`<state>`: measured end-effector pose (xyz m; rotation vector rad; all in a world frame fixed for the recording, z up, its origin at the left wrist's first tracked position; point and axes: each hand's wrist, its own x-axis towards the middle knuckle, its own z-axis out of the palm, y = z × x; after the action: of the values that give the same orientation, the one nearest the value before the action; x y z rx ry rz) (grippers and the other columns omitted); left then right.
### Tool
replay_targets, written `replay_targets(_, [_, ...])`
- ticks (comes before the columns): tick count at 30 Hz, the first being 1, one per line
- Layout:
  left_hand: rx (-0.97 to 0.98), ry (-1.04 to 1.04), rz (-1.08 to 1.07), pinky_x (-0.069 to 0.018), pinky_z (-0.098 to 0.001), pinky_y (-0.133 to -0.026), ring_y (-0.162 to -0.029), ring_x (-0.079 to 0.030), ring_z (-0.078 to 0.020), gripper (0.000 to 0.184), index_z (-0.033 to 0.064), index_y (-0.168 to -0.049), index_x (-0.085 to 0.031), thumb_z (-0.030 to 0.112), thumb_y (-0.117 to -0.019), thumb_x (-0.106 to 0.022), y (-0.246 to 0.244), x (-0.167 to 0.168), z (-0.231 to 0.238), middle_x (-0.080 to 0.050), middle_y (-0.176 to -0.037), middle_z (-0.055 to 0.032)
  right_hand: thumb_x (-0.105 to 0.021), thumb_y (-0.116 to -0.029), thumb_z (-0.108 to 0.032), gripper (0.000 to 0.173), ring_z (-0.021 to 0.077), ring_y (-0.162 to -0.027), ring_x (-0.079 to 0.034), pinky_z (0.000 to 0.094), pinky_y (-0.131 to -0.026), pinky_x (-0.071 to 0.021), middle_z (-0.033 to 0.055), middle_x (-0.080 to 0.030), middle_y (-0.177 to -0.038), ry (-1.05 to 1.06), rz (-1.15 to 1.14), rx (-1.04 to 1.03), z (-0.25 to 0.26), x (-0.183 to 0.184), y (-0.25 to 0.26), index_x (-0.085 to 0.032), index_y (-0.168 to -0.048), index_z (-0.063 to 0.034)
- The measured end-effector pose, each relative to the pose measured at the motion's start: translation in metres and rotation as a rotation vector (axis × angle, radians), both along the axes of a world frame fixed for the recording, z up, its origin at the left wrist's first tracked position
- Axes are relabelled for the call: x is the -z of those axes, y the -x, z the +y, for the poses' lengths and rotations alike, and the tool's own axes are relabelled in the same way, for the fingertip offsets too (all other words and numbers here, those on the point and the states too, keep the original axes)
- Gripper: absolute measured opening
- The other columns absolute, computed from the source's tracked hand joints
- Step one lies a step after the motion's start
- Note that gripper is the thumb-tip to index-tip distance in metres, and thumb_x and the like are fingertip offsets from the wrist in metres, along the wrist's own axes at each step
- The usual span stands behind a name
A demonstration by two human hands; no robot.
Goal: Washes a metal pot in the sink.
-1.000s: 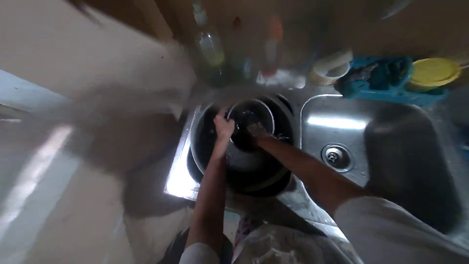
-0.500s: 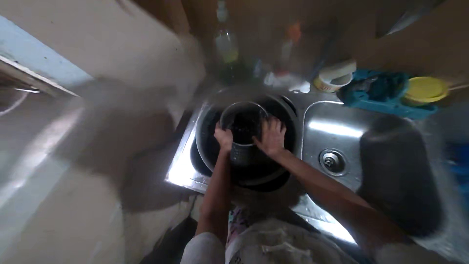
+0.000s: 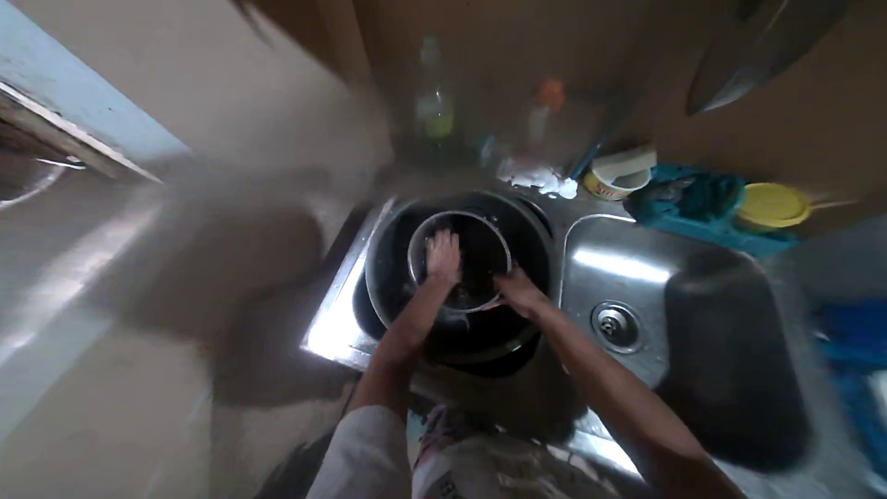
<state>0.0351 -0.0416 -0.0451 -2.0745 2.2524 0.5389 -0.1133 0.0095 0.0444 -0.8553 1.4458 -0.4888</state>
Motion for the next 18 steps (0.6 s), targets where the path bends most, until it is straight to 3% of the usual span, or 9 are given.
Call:
replay_targets(1, [-0.088, -0.063, 0.181, -0.0334, -0.0551, -0.117, -0.146, -0.034, -0.0455, 0.066, -0.0075, -0.150, -0.039, 0.010, -0.0936, -0.068, 0.016, -0.001, 0.009, -0.034, -0.156, -0.0318, -0.044, -0.1061, -0.002, 0.062, 0.0323, -0.105, -0.067, 0.0449, -0.081, -0.0608, 0.0275, -0.049, -0.138, 0.010, 0.014, -0.003, -0.002, 0.000, 0.001, -0.014, -0.160, -0.0042])
replay_targets(3, [-0.021, -0.301, 0.414, -0.0302, -0.0516, -0.120, -0.146, -0.035, -0.0433, 0.061, -0.0077, -0.150, -0.041, 0.015, -0.0983, -0.065, 0.035, -0.018, 0.027, -0.037, -0.156, -0.0314, -0.046, -0.1054, -0.003, 0.059, 0.0309, -0.105, -0.066, 0.0437, -0.082, -0.0592, 0.0268, -0.052, -0.135, 0.015, 0.033, 0.026, -0.007, 0.006, 0.006, -0.019, -0.158, -0.0024])
replay_targets(5, [0.153, -0.464, 0.232, -0.0272, -0.0579, -0.120, -0.147, -0.033, -0.0448, 0.051, -0.0112, -0.146, -0.045, 0.013, -0.1022, -0.056, 0.030, -0.048, 0.024, -0.039, -0.155, -0.0305, -0.046, -0.1057, -0.002, 0.053, 0.0288, -0.099, -0.067, 0.0418, -0.077, -0.0603, 0.0250, -0.054, -0.129, -0.010, -0.015, 0.105, -0.009, 0.007, 0.013, -0.025, -0.155, -0.0008])
replay_targets(7, [0.094, -0.336, 0.050, -0.0341, -0.0586, -0.116, -0.146, -0.035, -0.0438, 0.053, -0.0085, -0.146, -0.045, 0.009, -0.0986, -0.061, 0.019, -0.039, 0.012, -0.036, -0.158, -0.0268, -0.043, -0.1060, 0.001, 0.052, 0.0301, -0.096, -0.068, 0.0424, -0.073, -0.0618, 0.0254, -0.053, -0.127, -0.045, -0.086, 0.176, -0.003, 0.008, 0.018, -0.023, -0.154, -0.0007])
replay_targets(9, [0.017, -0.092, 0.058, -0.0267, -0.0571, -0.119, -0.151, -0.025, -0.0433, 0.066, -0.0054, -0.154, -0.036, 0.004, -0.0950, -0.065, 0.019, -0.011, -0.004, -0.024, -0.165, -0.0255, -0.039, -0.1065, 0.002, 0.054, 0.0312, -0.097, -0.068, 0.0428, -0.072, -0.0620, 0.0255, -0.050, -0.129, -0.062, -0.145, 0.188, 0.002, 0.005, 0.016, -0.019, -0.156, -0.0021])
replay_targets(12, [-0.151, 0.086, 0.451, -0.0311, -0.0600, -0.117, -0.146, -0.031, -0.0495, 0.071, -0.0041, -0.150, -0.043, 0.000, -0.0863, -0.075, 0.049, 0.008, -0.011, -0.030, -0.159, -0.0312, -0.037, -0.1045, 0.005, 0.044, 0.0292, -0.093, -0.070, 0.0431, -0.070, -0.0629, 0.0224, -0.056, -0.122, -0.066, -0.218, 0.143, 0.006, 0.004, 0.010, -0.031, -0.148, 0.0013])
replay_targets(15, [0.074, -0.120, 0.717, -0.0342, -0.0471, -0.119, -0.142, -0.043, -0.0380, 0.054, -0.0069, -0.147, -0.044, 0.003, -0.0976, -0.062, 0.053, -0.002, 0.014, -0.044, -0.152, -0.0275, -0.041, -0.1033, 0.005, 0.045, 0.0270, -0.090, -0.069, 0.0419, -0.068, -0.0625, 0.0214, -0.058, -0.117, -0.022, -0.188, 0.113, 0.003, 0.006, 0.018, -0.033, -0.147, 0.0021])
replay_targets(17, [0.285, -0.298, 0.392, -0.0311, -0.0483, -0.120, -0.146, -0.039, -0.0356, 0.050, -0.0060, -0.148, -0.044, -0.003, -0.0993, -0.054, 0.030, -0.032, 0.016, -0.040, -0.158, -0.0215, -0.040, -0.1040, 0.004, 0.046, 0.0259, -0.089, -0.069, 0.0404, -0.068, -0.0625, 0.0220, -0.057, -0.118, -0.002, -0.133, 0.117, 0.001, 0.003, 0.024, -0.031, -0.149, 0.0021])
replay_targets(18, [0.301, -0.255, 0.202, -0.0328, -0.0501, -0.119, -0.147, -0.038, -0.0365, 0.049, -0.0058, -0.145, -0.049, -0.002, -0.0975, -0.057, 0.020, -0.036, 0.012, -0.039, -0.159, -0.0201, -0.040, -0.1051, 0.004, 0.047, 0.0263, -0.090, -0.069, 0.0405, -0.069, -0.0625, 0.0226, -0.056, -0.119, -0.004, -0.122, 0.118, 0.001, 0.003, 0.025, -0.028, -0.150, 0.0021])
